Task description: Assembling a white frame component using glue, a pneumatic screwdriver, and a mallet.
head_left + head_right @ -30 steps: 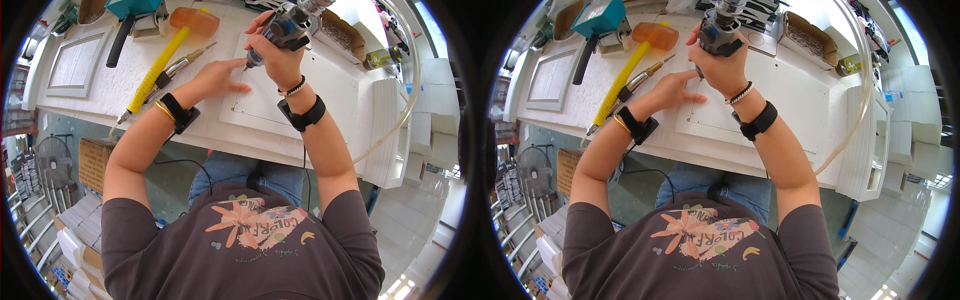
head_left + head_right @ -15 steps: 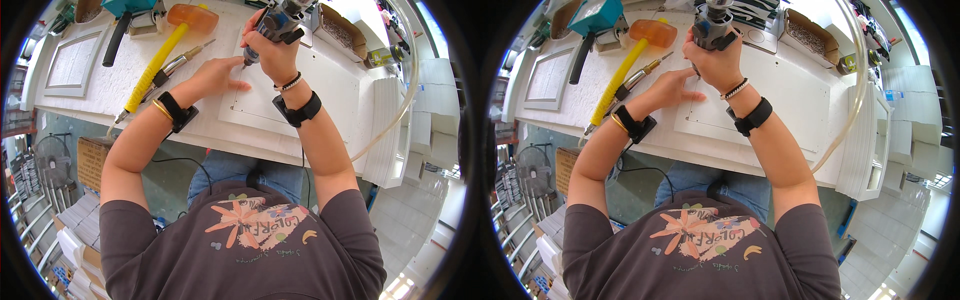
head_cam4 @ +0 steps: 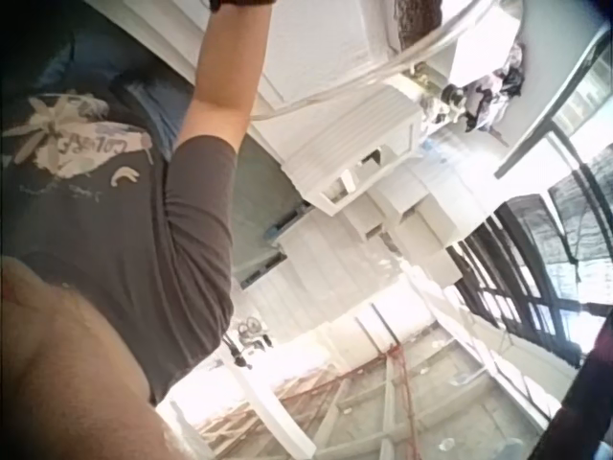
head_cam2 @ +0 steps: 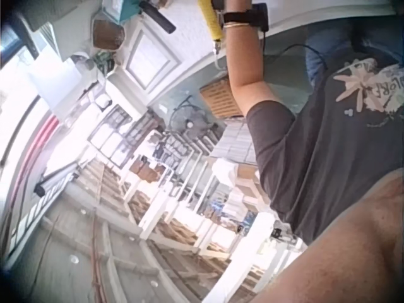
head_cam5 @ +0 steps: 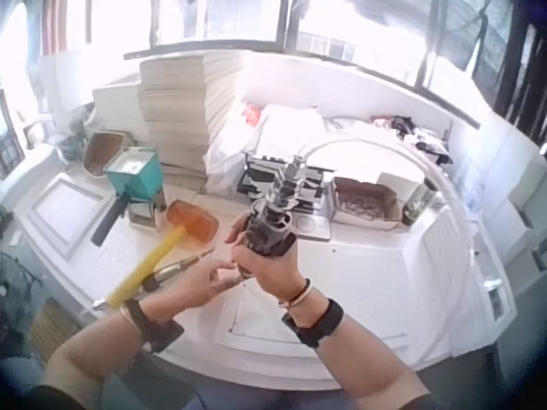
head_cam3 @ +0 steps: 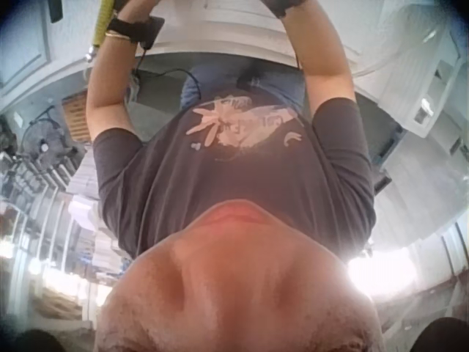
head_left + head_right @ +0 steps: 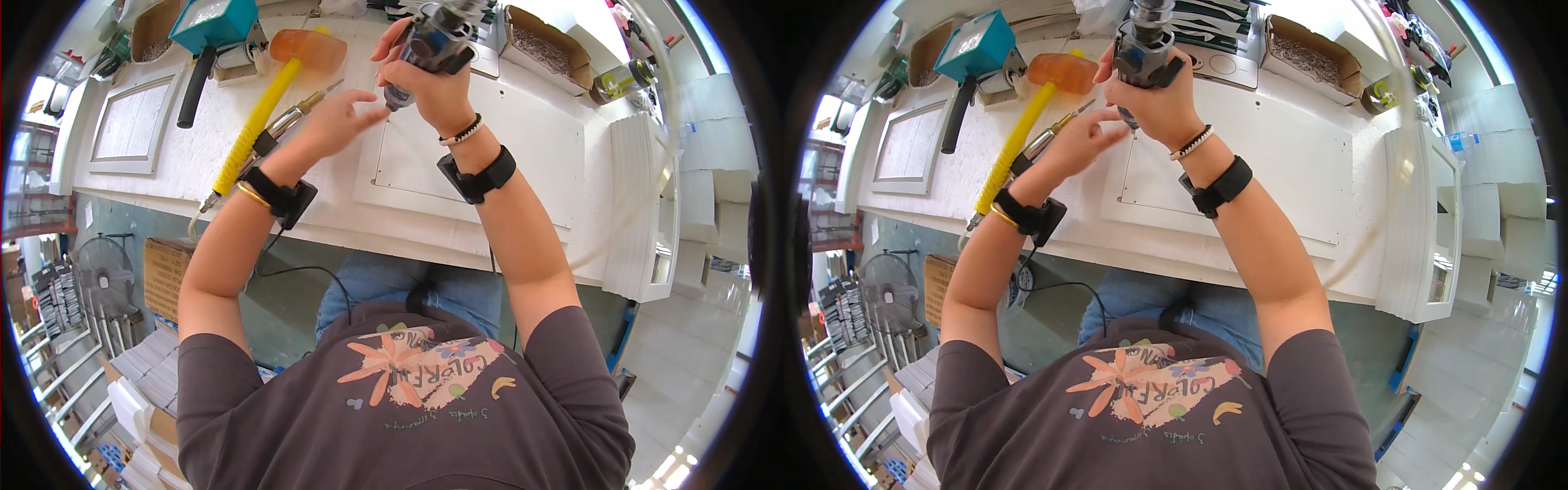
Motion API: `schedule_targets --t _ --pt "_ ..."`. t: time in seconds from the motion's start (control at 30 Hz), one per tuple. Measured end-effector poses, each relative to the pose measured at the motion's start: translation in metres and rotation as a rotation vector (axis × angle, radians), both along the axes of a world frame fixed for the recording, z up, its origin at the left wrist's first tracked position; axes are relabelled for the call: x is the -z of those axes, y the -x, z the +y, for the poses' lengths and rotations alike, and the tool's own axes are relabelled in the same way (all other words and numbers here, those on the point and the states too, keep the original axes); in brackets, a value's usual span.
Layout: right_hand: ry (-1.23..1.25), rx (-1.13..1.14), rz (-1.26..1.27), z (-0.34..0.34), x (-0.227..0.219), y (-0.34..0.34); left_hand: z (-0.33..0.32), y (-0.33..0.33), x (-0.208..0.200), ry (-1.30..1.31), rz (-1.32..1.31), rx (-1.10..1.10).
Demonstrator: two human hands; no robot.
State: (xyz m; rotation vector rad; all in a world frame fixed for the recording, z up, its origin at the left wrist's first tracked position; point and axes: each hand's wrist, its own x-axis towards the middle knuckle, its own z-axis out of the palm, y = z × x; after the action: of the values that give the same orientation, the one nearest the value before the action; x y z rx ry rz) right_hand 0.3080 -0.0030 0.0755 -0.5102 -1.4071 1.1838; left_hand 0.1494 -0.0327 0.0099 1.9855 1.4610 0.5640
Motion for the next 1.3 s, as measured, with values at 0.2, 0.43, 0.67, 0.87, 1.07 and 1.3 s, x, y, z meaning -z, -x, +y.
schedule_targets --t 0.2,0.43,0.67,0.87,1.07,1.3 --pt "-0.081 0.049 0.203 -0.024 -0.024 -0.035 -0.016 -0.002 -0.021 0.857 -1.276 -0.284" --pt "-0.253 0.084 0.324 -0.083 -0.047 -0.106 -0.038 -0.062 -0.042 0.984 -1.258 -0.07" --pt "-0.288 0.211 0.325 -0.133 -0.048 -0.164 -0.052 -0.14 -0.041 1.076 -1.193 0.035" --pt "-0.344 0.319 0.306 -0.15 -0.037 -0.2 -0.065 -0.193 -0.053 1.137 -1.253 0.037" --pt "-0.375 0.369 0.327 -0.154 -0.03 -0.217 -0.07 -0.216 -0.051 1.162 -1.283 -0.018" --pt "-0.386 0.402 0.36 -0.158 -0.026 -0.225 -0.073 -0.229 -0.049 1.142 -1.283 -0.014"
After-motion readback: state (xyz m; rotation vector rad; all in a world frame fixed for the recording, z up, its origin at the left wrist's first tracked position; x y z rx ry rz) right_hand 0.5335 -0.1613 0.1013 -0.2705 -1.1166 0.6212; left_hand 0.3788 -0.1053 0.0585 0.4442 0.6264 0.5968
